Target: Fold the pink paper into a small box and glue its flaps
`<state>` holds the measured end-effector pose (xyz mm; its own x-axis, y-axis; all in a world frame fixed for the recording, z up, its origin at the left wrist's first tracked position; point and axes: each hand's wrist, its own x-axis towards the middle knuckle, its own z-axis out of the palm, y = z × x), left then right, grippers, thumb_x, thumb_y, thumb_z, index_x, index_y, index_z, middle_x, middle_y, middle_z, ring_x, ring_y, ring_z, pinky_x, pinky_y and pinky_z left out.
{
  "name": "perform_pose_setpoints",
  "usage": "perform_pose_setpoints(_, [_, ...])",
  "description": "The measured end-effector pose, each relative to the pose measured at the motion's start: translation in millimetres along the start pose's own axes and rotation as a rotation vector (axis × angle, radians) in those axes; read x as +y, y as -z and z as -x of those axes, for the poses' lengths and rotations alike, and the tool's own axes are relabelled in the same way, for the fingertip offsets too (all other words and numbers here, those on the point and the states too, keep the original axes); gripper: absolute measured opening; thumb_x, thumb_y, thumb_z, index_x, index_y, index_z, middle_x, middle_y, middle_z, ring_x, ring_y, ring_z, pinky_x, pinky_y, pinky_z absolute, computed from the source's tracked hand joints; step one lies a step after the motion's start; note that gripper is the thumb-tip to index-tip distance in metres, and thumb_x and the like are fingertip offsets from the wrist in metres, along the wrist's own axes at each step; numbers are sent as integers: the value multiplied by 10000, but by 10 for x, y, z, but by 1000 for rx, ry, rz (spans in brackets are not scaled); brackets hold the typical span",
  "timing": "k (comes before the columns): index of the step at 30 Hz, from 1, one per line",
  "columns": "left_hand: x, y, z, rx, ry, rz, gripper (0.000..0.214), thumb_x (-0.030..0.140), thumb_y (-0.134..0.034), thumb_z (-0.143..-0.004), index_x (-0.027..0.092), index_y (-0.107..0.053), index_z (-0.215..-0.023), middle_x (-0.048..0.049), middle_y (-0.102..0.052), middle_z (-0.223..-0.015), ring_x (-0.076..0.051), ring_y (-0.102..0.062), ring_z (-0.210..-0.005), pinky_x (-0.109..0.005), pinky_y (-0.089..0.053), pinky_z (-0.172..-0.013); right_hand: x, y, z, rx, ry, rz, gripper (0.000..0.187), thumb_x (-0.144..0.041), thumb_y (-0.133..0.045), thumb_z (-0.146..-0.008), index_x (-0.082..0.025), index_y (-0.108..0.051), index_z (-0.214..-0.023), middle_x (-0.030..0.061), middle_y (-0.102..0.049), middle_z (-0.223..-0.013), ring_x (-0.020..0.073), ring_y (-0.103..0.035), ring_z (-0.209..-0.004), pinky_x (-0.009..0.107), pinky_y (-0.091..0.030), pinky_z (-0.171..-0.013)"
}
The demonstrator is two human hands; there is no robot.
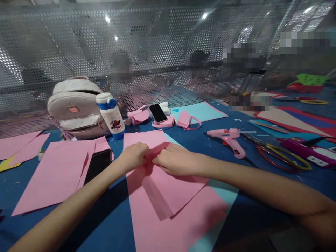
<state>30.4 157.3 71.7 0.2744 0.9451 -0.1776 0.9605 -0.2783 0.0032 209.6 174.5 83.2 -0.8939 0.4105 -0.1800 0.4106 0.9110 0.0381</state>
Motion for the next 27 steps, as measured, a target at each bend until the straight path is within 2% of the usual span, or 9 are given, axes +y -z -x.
perform_pose_setpoints(5, [2,-20,-8,7,3,11,159,156,-559,-826,136,-710,-873,-124,-704,-864,-245,-674,-776,-285,-437,-615,-21,-47,-13,-4,24,-55,279,-57,-492,-870,-129,-743,-970,107,-756,-917,198,-634,-777,306,-345,-627])
perform_pose_setpoints(10, [-25,-44,-9,21,-14,30,133,156,-573,-816,134,-698,-856,-117,-697,-851,-240,-668,-786,-279,-435,-625,-12,38,37,33,83,-161,286,-95,-508,-877,-205,-748,-988,40,-757,-909,176,-618,-754,296,-330,-619])
perform_pose_setpoints(15, [-86,-91,-47,32,-43,73,118,139,-582,-800,140,-692,-845,-78,-682,-799,-200,-645,-739,-258,-423,-621,40,92,8,151,-22,-136,215,-163,-525,-932,-188,-736,-897,49,-736,-894,187,-631,-793,289,-317,-627])
perform_pose_setpoints(19, [-113,-103,-57,49,-66,109,148,128,-562,-813,143,-688,-888,-49,-674,-801,-171,-625,-730,-234,-400,-606,136,94,-34,294,-57,-5,108,-226,-616,-933,-148,-687,-958,85,-694,-1009,216,-608,-922,297,-336,-674])
perform_pose_setpoints(22, [-110,-85,-43,56,-82,121,143,98,-566,-779,142,-679,-854,-29,-648,-757,-166,-609,-714,-231,-359,-566,246,89,-26,264,-89,7,139,-256,-659,-910,-149,-655,-999,96,-668,-1054,228,-593,-977,288,-326,-665])
perform_pose_setpoints(27, [-79,-55,-25,54,-101,101,139,69,-570,-745,161,-665,-791,-14,-616,-712,-162,-609,-681,-241,-313,-530,412,94,-2,219,-213,-59,164,-247,-635,-896,-188,-620,-1048,58,-694,-1076,188,-631,-859,271,-250,-570])
